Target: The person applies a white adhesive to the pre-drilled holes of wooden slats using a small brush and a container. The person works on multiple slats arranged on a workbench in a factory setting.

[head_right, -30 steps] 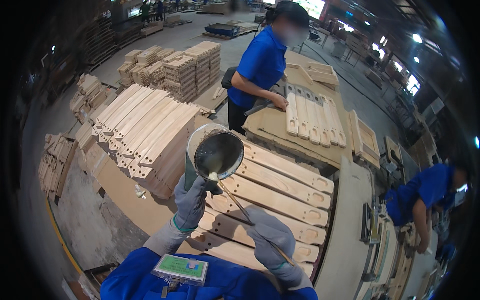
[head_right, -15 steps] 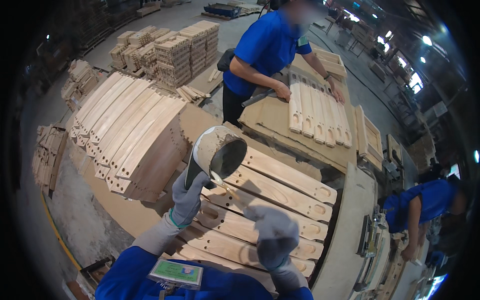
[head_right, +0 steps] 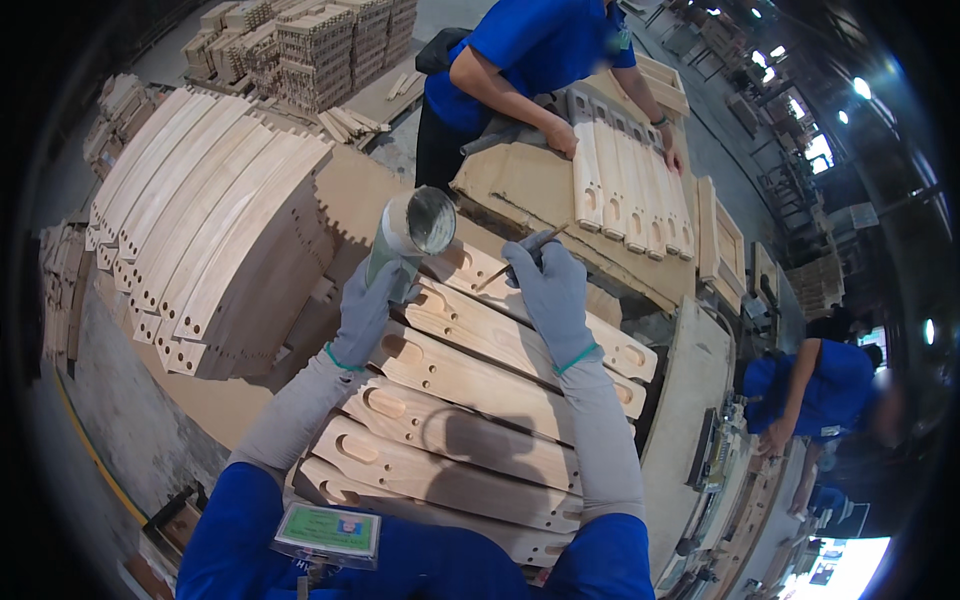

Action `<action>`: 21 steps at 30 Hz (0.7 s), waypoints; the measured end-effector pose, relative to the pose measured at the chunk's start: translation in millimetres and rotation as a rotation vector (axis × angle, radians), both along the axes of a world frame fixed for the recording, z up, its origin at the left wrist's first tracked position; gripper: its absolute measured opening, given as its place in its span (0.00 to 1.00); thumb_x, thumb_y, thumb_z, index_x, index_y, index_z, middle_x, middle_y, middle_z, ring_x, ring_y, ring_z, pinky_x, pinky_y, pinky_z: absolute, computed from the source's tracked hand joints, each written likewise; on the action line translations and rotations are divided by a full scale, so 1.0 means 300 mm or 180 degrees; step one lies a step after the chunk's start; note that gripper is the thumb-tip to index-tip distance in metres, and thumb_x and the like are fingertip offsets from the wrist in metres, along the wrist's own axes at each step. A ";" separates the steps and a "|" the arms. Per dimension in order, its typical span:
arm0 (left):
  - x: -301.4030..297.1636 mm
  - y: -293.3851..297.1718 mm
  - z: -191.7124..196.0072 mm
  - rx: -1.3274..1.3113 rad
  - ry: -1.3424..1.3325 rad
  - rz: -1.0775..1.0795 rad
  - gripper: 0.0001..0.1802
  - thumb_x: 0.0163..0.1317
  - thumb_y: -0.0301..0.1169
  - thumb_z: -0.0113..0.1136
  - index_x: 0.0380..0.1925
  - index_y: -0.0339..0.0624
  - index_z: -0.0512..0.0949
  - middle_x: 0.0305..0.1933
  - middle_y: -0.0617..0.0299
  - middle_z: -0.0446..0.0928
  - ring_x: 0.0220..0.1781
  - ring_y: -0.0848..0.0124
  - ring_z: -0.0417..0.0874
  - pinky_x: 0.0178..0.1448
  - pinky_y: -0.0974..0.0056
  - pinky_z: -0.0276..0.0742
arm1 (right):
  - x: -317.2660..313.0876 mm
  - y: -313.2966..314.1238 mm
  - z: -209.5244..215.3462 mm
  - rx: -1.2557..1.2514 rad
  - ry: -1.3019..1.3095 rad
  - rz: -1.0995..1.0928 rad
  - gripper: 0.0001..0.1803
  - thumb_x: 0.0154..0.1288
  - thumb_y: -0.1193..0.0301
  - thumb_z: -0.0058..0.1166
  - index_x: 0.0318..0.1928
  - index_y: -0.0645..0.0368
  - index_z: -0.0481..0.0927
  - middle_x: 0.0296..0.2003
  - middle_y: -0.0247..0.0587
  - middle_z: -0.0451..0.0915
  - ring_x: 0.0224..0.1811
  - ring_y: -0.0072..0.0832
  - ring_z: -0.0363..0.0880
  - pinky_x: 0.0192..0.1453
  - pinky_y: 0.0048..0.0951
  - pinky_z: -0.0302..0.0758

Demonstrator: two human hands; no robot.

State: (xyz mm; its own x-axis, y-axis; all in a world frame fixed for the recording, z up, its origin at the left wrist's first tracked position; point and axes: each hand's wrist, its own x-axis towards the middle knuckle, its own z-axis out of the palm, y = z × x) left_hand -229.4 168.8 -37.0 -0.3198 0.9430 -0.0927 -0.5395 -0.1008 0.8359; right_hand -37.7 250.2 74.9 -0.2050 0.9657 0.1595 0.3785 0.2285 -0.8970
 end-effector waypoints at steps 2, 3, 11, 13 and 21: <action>0.001 0.003 -0.001 -0.0024 0.0116 0.0059 0.15 0.66 0.30 0.49 0.50 0.33 0.71 0.39 0.61 0.75 0.37 0.76 0.78 0.41 0.71 0.80 | 0.002 0.009 -0.036 0.0137 -0.0105 -0.0019 0.15 0.59 0.66 0.60 0.27 0.67 0.77 0.18 0.40 0.78 0.19 0.20 0.77 0.25 0.21 0.72; 0.005 0.003 -0.004 -0.0033 0.0174 0.0088 0.15 0.66 0.31 0.49 0.50 0.33 0.72 0.38 0.62 0.75 0.36 0.78 0.77 0.40 0.73 0.79 | 0.005 0.015 -0.050 0.0143 -0.0188 -0.0037 0.15 0.59 0.66 0.60 0.26 0.67 0.77 0.18 0.41 0.79 0.19 0.21 0.77 0.25 0.22 0.72; 0.009 0.007 -0.018 -0.0107 0.0569 0.0143 0.18 0.66 0.29 0.50 0.54 0.32 0.68 0.43 0.59 0.75 0.40 0.76 0.78 0.42 0.72 0.80 | 0.009 0.036 -0.147 0.0679 -0.0523 0.0133 0.15 0.58 0.65 0.58 0.23 0.66 0.76 0.19 0.44 0.79 0.19 0.30 0.78 0.26 0.26 0.72; 0.014 0.002 -0.006 -0.0101 0.0467 0.0200 0.19 0.66 0.29 0.50 0.54 0.32 0.68 0.43 0.59 0.76 0.40 0.76 0.78 0.42 0.71 0.81 | 0.014 0.050 -0.126 0.0615 -0.0545 0.0005 0.15 0.59 0.65 0.58 0.23 0.65 0.76 0.20 0.44 0.78 0.20 0.31 0.78 0.26 0.28 0.72; 0.021 0.002 -0.012 -0.0037 0.0601 0.0313 0.20 0.64 0.30 0.51 0.54 0.31 0.69 0.41 0.56 0.77 0.38 0.75 0.79 0.40 0.71 0.82 | 0.001 0.122 -0.150 0.0763 -0.1044 0.0010 0.16 0.59 0.63 0.57 0.23 0.65 0.76 0.21 0.50 0.77 0.22 0.43 0.76 0.28 0.36 0.71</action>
